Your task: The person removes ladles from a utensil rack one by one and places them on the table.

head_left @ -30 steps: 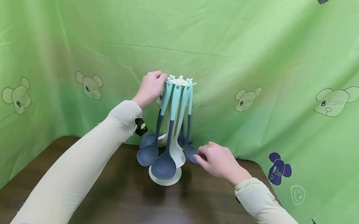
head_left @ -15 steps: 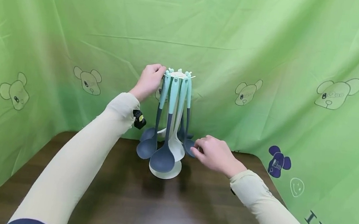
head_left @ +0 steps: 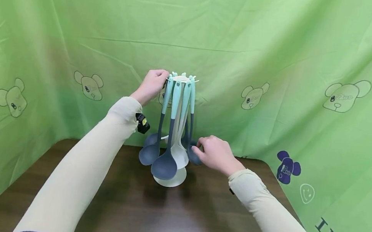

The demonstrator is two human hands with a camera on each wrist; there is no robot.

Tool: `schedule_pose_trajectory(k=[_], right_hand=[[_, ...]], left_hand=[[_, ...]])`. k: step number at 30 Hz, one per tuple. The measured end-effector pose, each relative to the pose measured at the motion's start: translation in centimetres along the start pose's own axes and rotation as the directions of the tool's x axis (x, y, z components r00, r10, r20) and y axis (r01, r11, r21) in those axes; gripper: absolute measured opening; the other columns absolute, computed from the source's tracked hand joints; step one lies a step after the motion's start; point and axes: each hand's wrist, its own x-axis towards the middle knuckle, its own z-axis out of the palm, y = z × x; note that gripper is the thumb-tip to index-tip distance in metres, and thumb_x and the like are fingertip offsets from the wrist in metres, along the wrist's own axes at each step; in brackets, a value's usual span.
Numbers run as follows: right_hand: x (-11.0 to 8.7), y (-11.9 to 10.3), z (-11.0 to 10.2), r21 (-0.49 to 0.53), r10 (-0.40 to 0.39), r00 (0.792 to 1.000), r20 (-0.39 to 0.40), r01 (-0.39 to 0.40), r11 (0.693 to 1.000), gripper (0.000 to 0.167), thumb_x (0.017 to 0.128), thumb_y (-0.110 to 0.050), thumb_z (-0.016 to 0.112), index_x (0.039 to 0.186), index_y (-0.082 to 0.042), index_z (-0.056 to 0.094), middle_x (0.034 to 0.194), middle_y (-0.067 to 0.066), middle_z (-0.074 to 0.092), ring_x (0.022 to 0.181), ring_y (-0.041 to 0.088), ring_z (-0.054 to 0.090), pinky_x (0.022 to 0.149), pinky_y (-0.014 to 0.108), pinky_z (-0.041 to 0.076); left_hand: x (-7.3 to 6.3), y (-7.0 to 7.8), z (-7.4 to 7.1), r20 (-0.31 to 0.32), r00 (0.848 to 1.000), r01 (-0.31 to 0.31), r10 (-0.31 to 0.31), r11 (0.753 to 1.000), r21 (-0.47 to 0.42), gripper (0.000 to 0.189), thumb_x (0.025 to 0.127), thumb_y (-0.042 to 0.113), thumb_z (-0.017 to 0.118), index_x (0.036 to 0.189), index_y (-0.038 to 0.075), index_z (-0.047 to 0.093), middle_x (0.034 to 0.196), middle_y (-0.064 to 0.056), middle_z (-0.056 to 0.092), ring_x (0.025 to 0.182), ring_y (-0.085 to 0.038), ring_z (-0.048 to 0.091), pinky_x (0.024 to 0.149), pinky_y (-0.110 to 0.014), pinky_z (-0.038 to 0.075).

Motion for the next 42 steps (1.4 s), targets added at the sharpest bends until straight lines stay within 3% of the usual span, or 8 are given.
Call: schedule_pose_trajectory(k=[10,17,20,30,42], right_hand=[[1.4,-0.4,1.0,0.014,0.071,0.997,0.002,-0.071,0.997,0.031,0.098,-0.042,0.057,0.092,-0.016,0.072,0.08,0.0,0.071,0.072,0.022,0.067,0.058,0.043,0.053],[1.9,-0.7,1.6,0.043,0.089,0.996,0.029,-0.09,0.995,0.042,0.1,-0.042,0.055,0.125,-0.009,0.063,0.087,0.009,0.072,0.08,0.031,0.071,0.063,0.048,0.056],[2.2,-0.8,1.7,0.066,0.092,0.996,0.009,-0.092,0.994,0.043,0.101,-0.04,0.055,0.129,-0.008,0.06,0.083,0.008,0.07,0.074,0.03,0.069,0.06,0.047,0.055],[3.1,-1.4,1.5,0.278,0.151,0.988,-0.04,-0.134,0.951,0.018,0.101,-0.029,0.055,0.097,-0.012,0.059,0.062,-0.001,0.053,0.052,0.017,0.048,0.05,0.033,0.037],[2.7,-1.7,1.6,0.356,0.179,0.981,-0.077,-0.141,0.924,0.02,0.103,-0.021,0.052,0.087,-0.01,0.056,0.067,0.005,0.053,0.056,0.021,0.049,0.052,0.033,0.041]], left_hand=[[-0.2,-0.4,0.3,-0.001,1.0,-0.028,0.028,1.0,0.0,0.036,0.105,0.022,0.041,0.069,0.016,0.039,0.064,0.005,0.037,0.059,-0.011,0.033,0.059,-0.025,0.031],[-0.6,-0.3,-0.3,0.054,0.998,-0.039,0.034,0.996,0.086,0.037,0.107,0.027,0.038,0.072,0.015,0.038,0.065,0.004,0.036,0.059,-0.013,0.032,0.059,-0.026,0.031],[-0.5,-0.1,-0.7,0.085,0.996,-0.033,0.022,0.991,0.13,0.038,0.108,0.03,0.037,0.073,0.015,0.037,0.064,0.004,0.036,0.055,-0.012,0.03,0.053,-0.026,0.029],[-0.1,0.5,-0.6,0.116,0.992,-0.07,0.053,0.987,0.147,0.037,0.109,0.028,0.034,0.074,0.015,0.037,0.066,0.004,0.036,0.058,-0.012,0.031,0.058,-0.027,0.031],[-0.7,0.6,-0.2,0.106,0.994,-0.048,0.034,0.99,0.133,0.037,0.109,0.027,0.035,0.074,0.015,0.037,0.067,0.003,0.037,0.059,-0.013,0.032,0.059,-0.027,0.031]])
